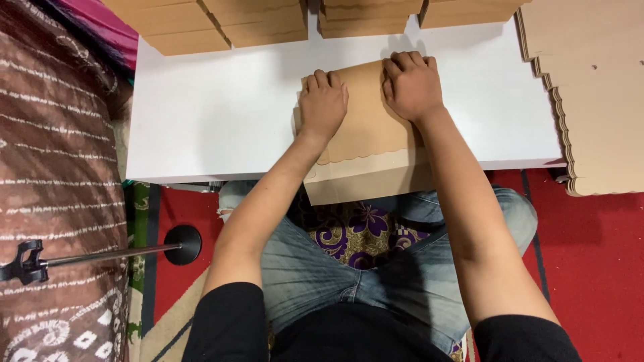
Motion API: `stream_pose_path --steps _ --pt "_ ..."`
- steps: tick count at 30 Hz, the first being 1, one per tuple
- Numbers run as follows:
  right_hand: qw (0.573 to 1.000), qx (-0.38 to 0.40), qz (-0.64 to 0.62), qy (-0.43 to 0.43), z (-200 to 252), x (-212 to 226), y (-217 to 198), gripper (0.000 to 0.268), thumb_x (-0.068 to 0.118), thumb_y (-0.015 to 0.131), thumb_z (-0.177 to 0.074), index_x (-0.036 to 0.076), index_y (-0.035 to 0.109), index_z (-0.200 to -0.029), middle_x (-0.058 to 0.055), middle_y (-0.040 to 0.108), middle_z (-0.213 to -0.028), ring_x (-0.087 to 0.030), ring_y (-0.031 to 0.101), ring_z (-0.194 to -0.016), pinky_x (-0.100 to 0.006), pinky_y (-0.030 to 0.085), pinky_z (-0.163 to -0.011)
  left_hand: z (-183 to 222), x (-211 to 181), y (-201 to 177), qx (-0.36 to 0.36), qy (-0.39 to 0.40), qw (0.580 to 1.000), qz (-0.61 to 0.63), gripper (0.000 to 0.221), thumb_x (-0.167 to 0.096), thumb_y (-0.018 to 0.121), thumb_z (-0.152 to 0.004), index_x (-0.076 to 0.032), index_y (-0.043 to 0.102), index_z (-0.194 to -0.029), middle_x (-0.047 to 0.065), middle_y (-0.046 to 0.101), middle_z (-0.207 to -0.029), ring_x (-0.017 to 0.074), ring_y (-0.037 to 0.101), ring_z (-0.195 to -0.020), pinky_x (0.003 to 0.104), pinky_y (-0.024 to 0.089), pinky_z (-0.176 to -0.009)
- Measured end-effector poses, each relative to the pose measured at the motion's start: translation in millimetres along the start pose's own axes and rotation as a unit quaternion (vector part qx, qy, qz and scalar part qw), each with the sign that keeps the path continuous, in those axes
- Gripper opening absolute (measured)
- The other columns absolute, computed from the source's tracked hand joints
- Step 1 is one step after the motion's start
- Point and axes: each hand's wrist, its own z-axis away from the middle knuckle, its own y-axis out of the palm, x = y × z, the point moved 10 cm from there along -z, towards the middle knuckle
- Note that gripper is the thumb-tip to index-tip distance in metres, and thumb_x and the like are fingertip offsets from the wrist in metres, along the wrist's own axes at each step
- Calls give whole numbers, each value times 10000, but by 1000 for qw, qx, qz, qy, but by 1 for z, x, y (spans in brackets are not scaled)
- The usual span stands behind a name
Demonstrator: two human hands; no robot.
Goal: Assembling a cardboard box from a flat sheet by folding and tucking flaps.
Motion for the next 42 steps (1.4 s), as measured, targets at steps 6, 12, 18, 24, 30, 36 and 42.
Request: stream_pose_path --steps 6,12,18,24,30,36,42 --pt "987 37 -85 -133 -1 24 4 511 216 515 -1006 61 623 -1481 -129 653 -1463 -293 607 -1318 -447 436 -1038 5 -4 12 20 -27 998 50 308 -338 592 -976 -42 617 -1060 239 643 -1079 376 606 -1077 396 510 -958" --pt "997 45 -8 -58 -17 23 15 368 305 558 -957 84 726 -1198 -83 676 -1101 -349 610 -895 -491 465 -664 5 -7 25 -3 -19 978 209 313 -233 589 -984 42 594 -1131 278 630 -1095 428 594 -1145 468 463 -1104" --pt "993 92 70 14 -41 12 59 338 320 579 -871 63 709 -1049 -159 673 -1033 -359 609 -899 -450 497 -620 -6 -17 39 34 -4 967 252 347 -231 525 -999 32 602 -1213 280 633 -1185 419 597 -1203 462 443 -1141" --pt "993 91 68 14 -49 -3 81 391 375 596 -997 20 686 -1133 -252 635 -1239 -388 591 -1079 -464 526 -695 -17 -23 49 41 6 962 271 311 -225 523 -988 3 615 -1177 259 631 -1189 403 570 -1248 460 461 -1126" --pt "980 -35 -189 -50 -54 10 23 185 190 642 -967 91 787 -1026 -119 646 -1018 -360 621 -1199 -472 547 -784 -20 -22 46 17 8 962 272 246 -232 565 -955 -69 654 -1116 223 629 -1177 395 589 -1211 433 481 -1089" --pt "979 -37 -176 -96 -53 22 12 271 292 660 -1017 189 845 -1186 -98 590 -975 -315 566 -961 -434 505 -712 -13 -14 48 118 -6 936 332 477 -298 471 -1023 15 552 -1372 258 558 -1429 398 476 -1397 471 404 -1164" --pt "984 -20 -157 -84 -53 19 24 255 292 658 -1019 228 843 -1182 -93 592 -969 -316 555 -904 -437 489 -668 9 -21 43 222 -7 939 264 644 -398 319 -1071 0 280 -1576 177 321 -1645 306 282 -1538 436 205 -1271"
